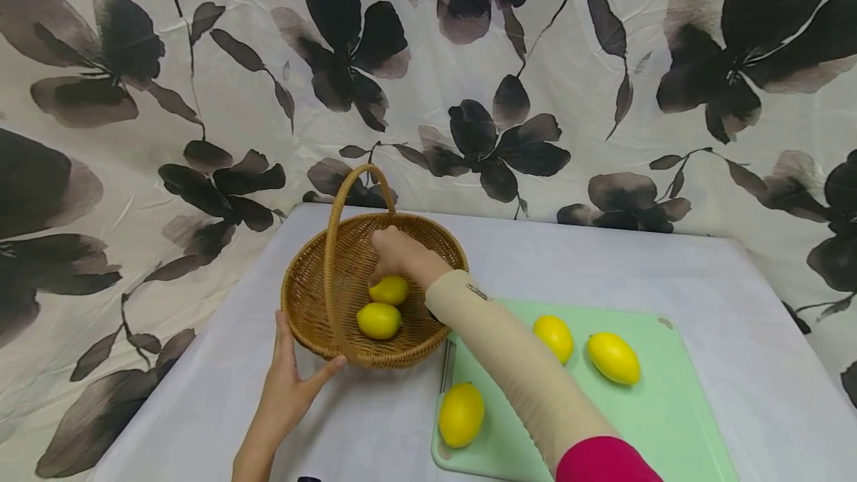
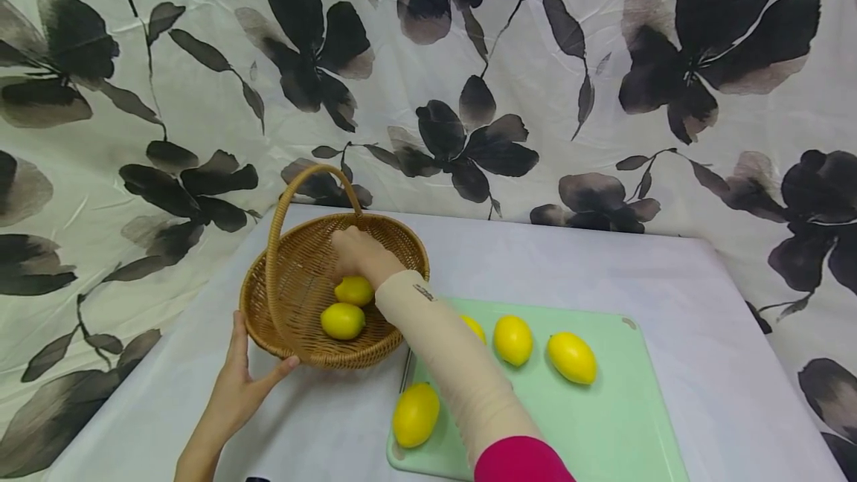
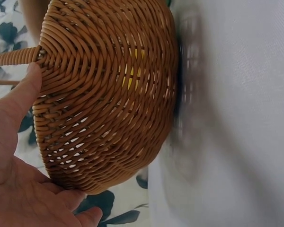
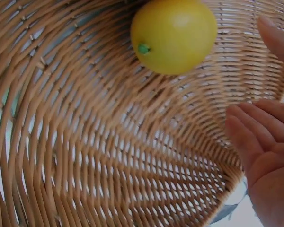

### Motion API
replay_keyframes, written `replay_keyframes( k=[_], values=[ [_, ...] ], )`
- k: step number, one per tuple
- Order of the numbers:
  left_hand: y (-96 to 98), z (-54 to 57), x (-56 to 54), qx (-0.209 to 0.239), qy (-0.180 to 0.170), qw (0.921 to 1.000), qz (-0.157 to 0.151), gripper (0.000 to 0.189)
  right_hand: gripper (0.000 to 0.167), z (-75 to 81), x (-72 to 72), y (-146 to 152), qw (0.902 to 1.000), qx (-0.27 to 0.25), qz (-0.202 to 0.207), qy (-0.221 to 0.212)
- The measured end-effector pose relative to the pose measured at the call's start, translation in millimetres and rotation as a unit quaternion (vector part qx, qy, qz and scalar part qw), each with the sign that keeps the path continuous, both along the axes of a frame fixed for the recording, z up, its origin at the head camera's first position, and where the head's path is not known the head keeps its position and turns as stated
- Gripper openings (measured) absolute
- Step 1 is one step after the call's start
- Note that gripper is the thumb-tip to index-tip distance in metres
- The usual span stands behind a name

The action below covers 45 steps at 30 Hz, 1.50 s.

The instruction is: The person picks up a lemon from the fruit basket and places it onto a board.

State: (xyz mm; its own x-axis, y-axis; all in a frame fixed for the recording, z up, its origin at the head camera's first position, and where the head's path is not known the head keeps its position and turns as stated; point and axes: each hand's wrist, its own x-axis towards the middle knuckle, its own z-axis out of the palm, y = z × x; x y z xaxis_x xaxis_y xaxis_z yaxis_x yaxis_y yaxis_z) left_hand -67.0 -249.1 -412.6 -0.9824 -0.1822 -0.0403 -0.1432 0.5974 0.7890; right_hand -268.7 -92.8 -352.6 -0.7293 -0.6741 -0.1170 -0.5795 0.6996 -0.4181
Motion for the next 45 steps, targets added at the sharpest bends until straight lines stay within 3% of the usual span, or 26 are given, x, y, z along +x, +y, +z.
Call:
replay_keyframes(
  k=[8, 16, 23, 28, 36, 45],
  values=[
    [0.7, -0.1, 1.5, -0.006, -0.003, 1.0000, 0.000, 0.120, 0.050, -17.1, 4.0, -2, 0.9952, 0.091, -0.013, -0.033],
    [0.1, 0.7, 0.0, 0.000, 0.007, 1.0000, -0.006, 0.119, 0.033, -20.7, 6.0, -1, 0.9923, 0.118, -0.006, -0.039],
    [-0.5, 1.9, 0.8, 0.004, 0.012, 0.9999, -0.008, 0.119, 0.037, -26.0, 10.9, -2, 0.9899, 0.133, 0.005, -0.049],
    [-1.2, 1.6, 1.8, 0.001, 0.007, 0.9999, -0.008, 0.119, 0.029, -28.2, 12.9, -4, 0.9899, 0.133, 0.024, -0.045],
    [-4.2, -1.2, 2.7, 0.001, 0.000, 1.0000, -0.002, 0.120, 0.036, -14.1, 10.8, -10, 0.9957, 0.085, 0.029, -0.022],
    [1.3, 2.9, 2.1, 0.001, -0.001, 1.0000, 0.001, 0.120, 0.042, 10.5, 12.4, 10, 0.9972, 0.062, 0.034, 0.025]
  ],
)
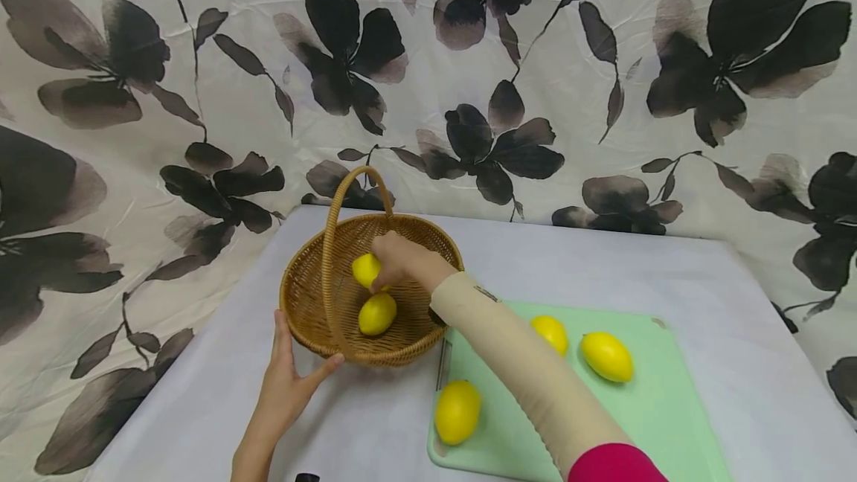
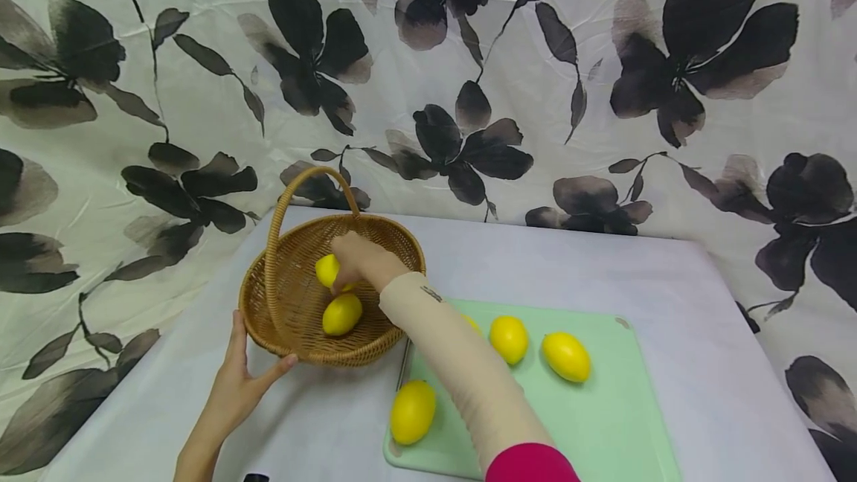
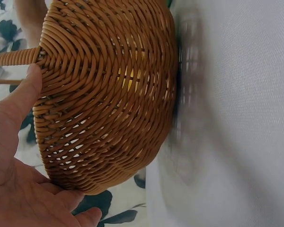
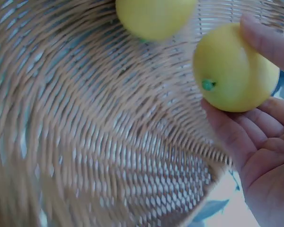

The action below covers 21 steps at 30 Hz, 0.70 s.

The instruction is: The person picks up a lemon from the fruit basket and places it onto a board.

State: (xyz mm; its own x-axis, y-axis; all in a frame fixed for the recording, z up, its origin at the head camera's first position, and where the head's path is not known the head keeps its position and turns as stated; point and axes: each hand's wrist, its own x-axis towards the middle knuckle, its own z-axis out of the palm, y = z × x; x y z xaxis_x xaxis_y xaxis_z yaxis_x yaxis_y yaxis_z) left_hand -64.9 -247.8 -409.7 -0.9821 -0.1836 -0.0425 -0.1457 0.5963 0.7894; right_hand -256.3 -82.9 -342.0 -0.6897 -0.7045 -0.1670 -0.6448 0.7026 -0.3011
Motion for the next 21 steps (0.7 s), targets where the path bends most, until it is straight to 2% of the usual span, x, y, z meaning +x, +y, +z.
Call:
replay_keyframes(
  k=[8, 14, 21],
  values=[
    [0.9, -0.4, -1.2, 0.002, 0.003, 1.0000, -0.004, 0.120, 0.041, 19.3, 2.7, 24, 0.9994, -0.031, -0.007, 0.012],
    [0.9, -0.3, -3.3, 0.002, 0.009, 0.9999, -0.007, 0.119, 0.046, 26.6, 5.3, 33, 0.9984, -0.054, 0.014, 0.012],
    [3.2, 0.4, -2.5, 0.007, 0.013, 0.9998, -0.010, 0.119, 0.052, 30.9, 8.8, 38, 0.9986, -0.049, 0.016, 0.012]
  ],
)
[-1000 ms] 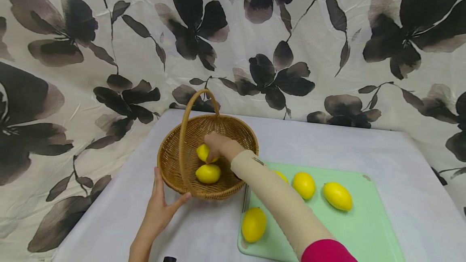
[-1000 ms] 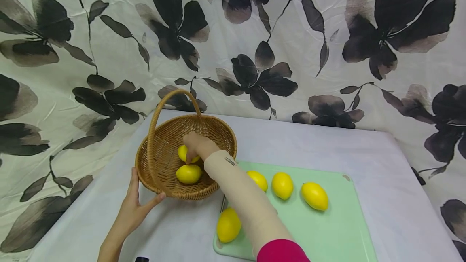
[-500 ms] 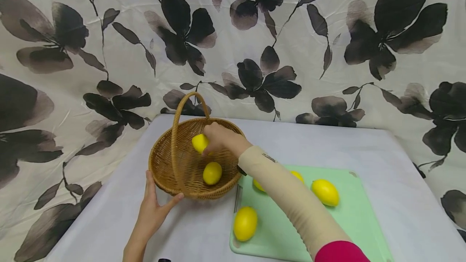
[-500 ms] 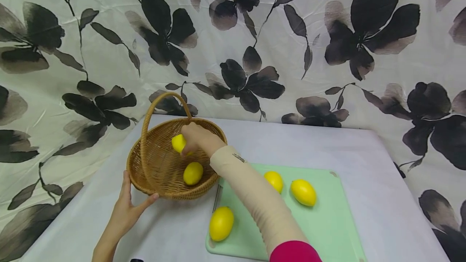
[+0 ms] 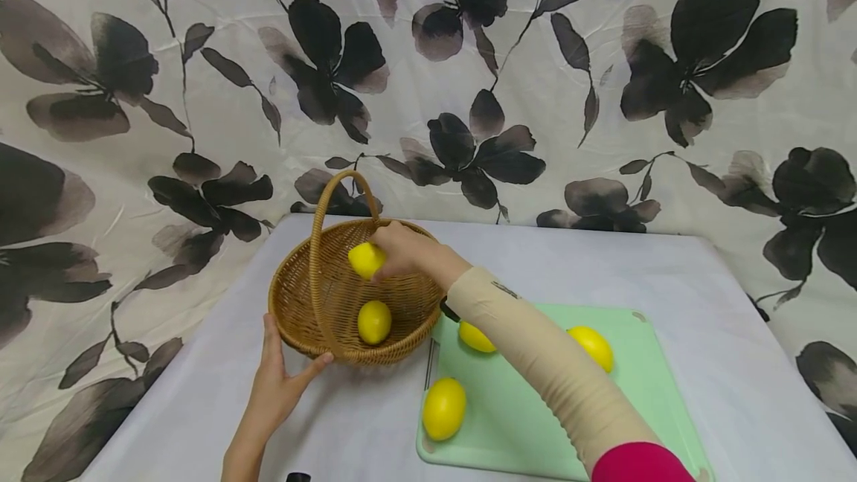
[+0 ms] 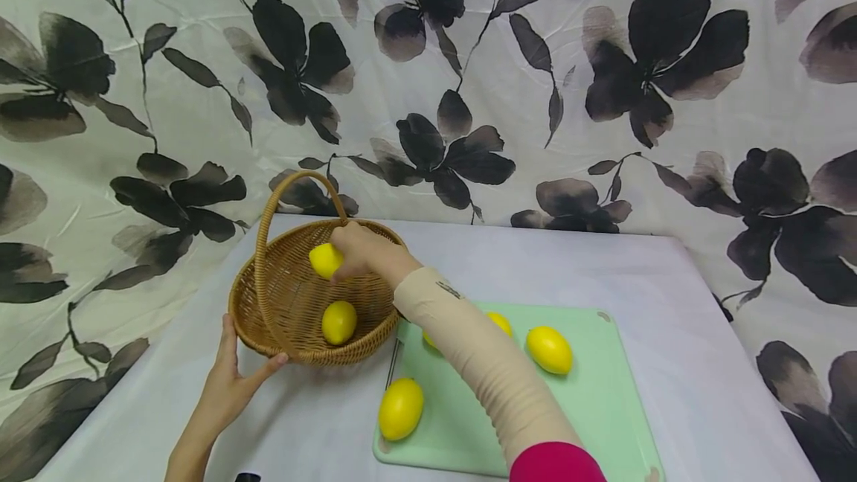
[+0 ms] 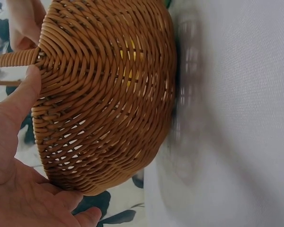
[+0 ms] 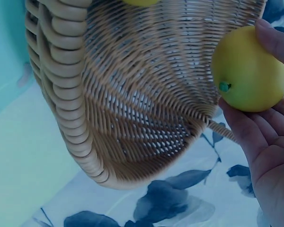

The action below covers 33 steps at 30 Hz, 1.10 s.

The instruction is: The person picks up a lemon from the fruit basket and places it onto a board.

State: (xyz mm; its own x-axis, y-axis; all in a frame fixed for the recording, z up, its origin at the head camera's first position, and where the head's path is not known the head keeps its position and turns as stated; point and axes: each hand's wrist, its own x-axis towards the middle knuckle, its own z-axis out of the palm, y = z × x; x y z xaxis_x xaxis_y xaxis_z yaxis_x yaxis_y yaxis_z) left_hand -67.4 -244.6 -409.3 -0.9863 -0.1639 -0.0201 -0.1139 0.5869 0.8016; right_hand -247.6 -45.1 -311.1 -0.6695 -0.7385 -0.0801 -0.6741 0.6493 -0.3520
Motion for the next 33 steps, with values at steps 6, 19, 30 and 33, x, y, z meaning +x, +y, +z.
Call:
replay_keyframes(
  k=[6, 19, 30, 33],
  values=[
    [2.8, -0.7, 3.8, -0.001, 0.000, 1.0000, 0.003, 0.119, 0.053, 2.3, 6.5, 7, 0.9996, -0.009, 0.022, 0.016],
    [10.9, 2.9, 15.3, -0.002, 0.000, 0.9999, 0.012, 0.119, 0.061, -3.5, 11.7, 38, 0.9985, -0.043, 0.031, 0.008],
    [14.6, 6.0, 24.1, -0.005, -0.002, 0.9999, 0.012, 0.119, 0.057, -3.1, 19.3, 66, 0.9964, -0.078, 0.033, -0.003],
    [15.5, 6.5, 26.4, -0.009, -0.005, 0.9998, 0.015, 0.119, 0.058, -1.0, 23.4, 73, 0.9965, -0.078, 0.030, -0.003]
  ],
)
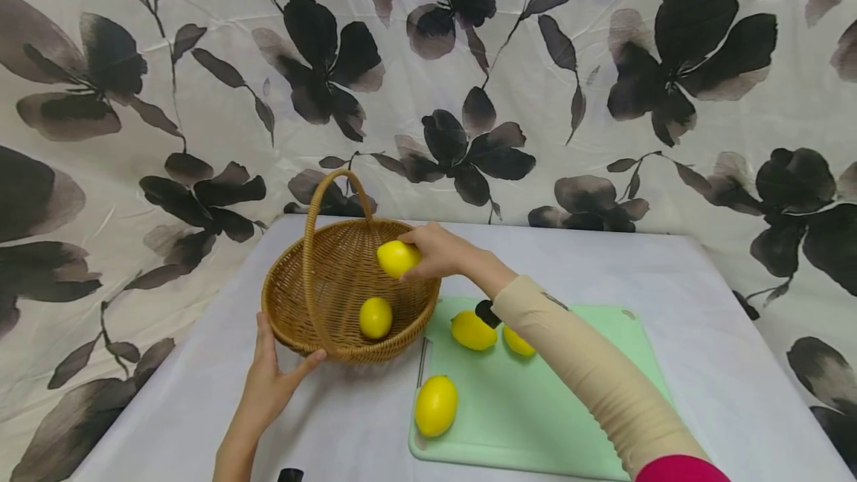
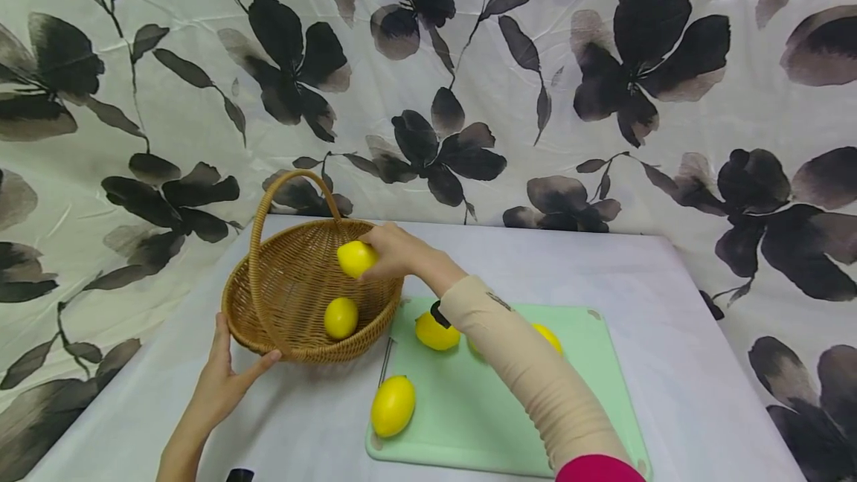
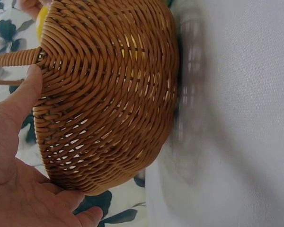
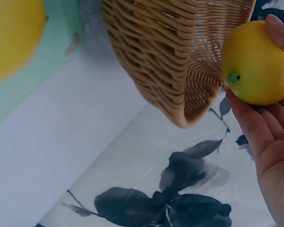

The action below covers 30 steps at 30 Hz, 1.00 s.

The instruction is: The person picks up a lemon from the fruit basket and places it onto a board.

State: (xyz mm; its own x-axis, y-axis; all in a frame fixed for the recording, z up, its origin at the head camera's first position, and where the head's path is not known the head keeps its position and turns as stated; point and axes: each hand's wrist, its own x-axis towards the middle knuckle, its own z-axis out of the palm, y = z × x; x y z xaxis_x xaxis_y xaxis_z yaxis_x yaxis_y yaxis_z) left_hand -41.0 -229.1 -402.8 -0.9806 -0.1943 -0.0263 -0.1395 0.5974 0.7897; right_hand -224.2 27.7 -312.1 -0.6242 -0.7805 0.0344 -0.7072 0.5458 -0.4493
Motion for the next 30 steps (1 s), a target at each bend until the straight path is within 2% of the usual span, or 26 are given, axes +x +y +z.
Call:
replay_keyframes(
  k=[7, 19, 30],
  values=[
    [-1.9, -1.6, 0.4, -0.001, -0.005, 1.0000, 0.003, 0.119, 0.062, 1.6, 7.6, 9, 1.0000, -0.002, -0.001, 0.003],
    [-5.1, -1.8, -3.2, -0.001, 0.010, 0.9999, -0.007, 0.119, 0.066, 3.5, 20.2, 24, 0.9997, -0.023, 0.002, -0.010],
    [-8.8, -3.5, -8.8, -0.001, 0.015, 0.9997, -0.017, 0.119, 0.063, -4.0, 24.3, 42, 0.9986, -0.051, -0.004, -0.011]
  ],
)
